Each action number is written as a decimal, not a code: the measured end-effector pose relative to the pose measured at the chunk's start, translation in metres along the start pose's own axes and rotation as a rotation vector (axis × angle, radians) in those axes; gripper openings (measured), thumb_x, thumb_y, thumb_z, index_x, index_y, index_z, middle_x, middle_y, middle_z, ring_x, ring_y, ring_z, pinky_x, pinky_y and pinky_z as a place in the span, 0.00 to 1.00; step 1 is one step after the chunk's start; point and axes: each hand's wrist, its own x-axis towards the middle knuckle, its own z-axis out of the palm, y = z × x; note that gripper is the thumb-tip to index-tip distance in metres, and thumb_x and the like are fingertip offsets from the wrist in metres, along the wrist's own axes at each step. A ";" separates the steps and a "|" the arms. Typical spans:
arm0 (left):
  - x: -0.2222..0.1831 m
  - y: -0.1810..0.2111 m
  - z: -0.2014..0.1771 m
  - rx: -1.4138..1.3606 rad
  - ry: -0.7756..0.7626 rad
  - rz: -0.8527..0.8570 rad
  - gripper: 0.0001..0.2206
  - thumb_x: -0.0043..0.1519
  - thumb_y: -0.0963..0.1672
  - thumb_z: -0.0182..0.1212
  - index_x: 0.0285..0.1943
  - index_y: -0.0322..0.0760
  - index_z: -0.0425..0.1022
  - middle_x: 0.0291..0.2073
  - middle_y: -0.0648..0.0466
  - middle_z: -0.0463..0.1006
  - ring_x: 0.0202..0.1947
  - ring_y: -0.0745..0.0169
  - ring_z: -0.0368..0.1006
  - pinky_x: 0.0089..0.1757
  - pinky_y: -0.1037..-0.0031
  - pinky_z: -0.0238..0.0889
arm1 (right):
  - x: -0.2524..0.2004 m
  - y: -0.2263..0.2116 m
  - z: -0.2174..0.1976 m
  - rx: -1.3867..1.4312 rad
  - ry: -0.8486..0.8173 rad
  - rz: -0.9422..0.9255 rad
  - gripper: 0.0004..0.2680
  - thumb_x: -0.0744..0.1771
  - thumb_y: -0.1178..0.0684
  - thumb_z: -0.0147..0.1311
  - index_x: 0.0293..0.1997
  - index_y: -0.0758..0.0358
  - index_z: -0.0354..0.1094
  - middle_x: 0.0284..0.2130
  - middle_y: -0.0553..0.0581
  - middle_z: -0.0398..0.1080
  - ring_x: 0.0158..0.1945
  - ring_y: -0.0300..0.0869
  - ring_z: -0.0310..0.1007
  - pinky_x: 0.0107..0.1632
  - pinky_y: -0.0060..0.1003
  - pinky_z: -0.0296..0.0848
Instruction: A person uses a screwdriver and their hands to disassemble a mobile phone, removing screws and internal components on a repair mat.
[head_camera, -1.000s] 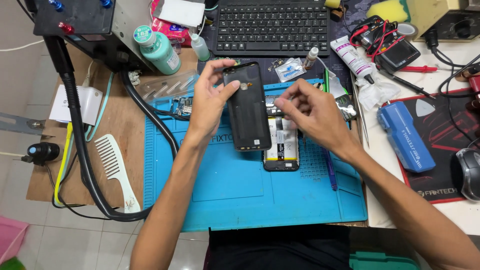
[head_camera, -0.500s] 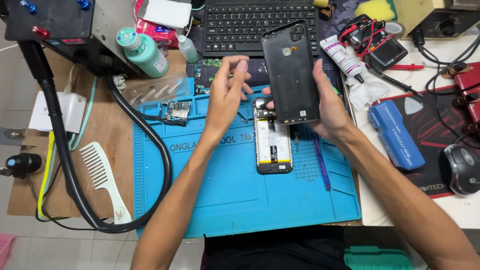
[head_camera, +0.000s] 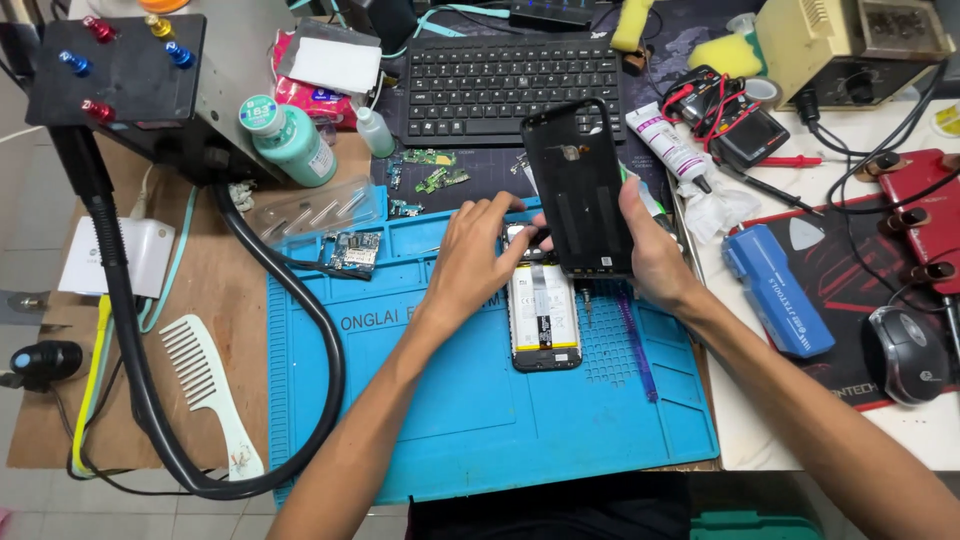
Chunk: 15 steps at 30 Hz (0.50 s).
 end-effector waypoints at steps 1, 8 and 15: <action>0.000 -0.001 0.001 -0.003 0.000 0.007 0.10 0.64 0.45 0.62 0.53 0.39 0.75 0.25 0.53 0.69 0.33 0.56 0.67 0.43 0.65 0.62 | -0.003 -0.002 -0.004 -0.004 0.005 -0.005 0.31 0.71 0.30 0.23 0.54 0.70 0.72 0.46 0.72 0.78 0.46 0.53 0.82 0.43 0.47 0.85; -0.004 0.019 -0.012 -0.337 -0.063 -0.029 0.18 0.61 0.42 0.65 0.60 0.42 0.69 0.32 0.52 0.65 0.37 0.54 0.65 0.46 0.60 0.60 | -0.011 0.005 -0.024 0.022 0.124 -0.184 0.34 0.68 0.27 0.19 0.58 0.70 0.68 0.47 0.76 0.76 0.44 0.58 0.82 0.39 0.50 0.85; -0.005 0.022 -0.010 -0.902 -0.182 -0.171 0.26 0.62 0.35 0.60 0.69 0.47 0.62 0.42 0.55 0.62 0.39 0.66 0.69 0.41 0.67 0.72 | -0.017 0.009 -0.023 0.147 0.182 -0.234 0.29 0.70 0.31 0.24 0.59 0.67 0.66 0.46 0.74 0.76 0.44 0.58 0.83 0.40 0.52 0.86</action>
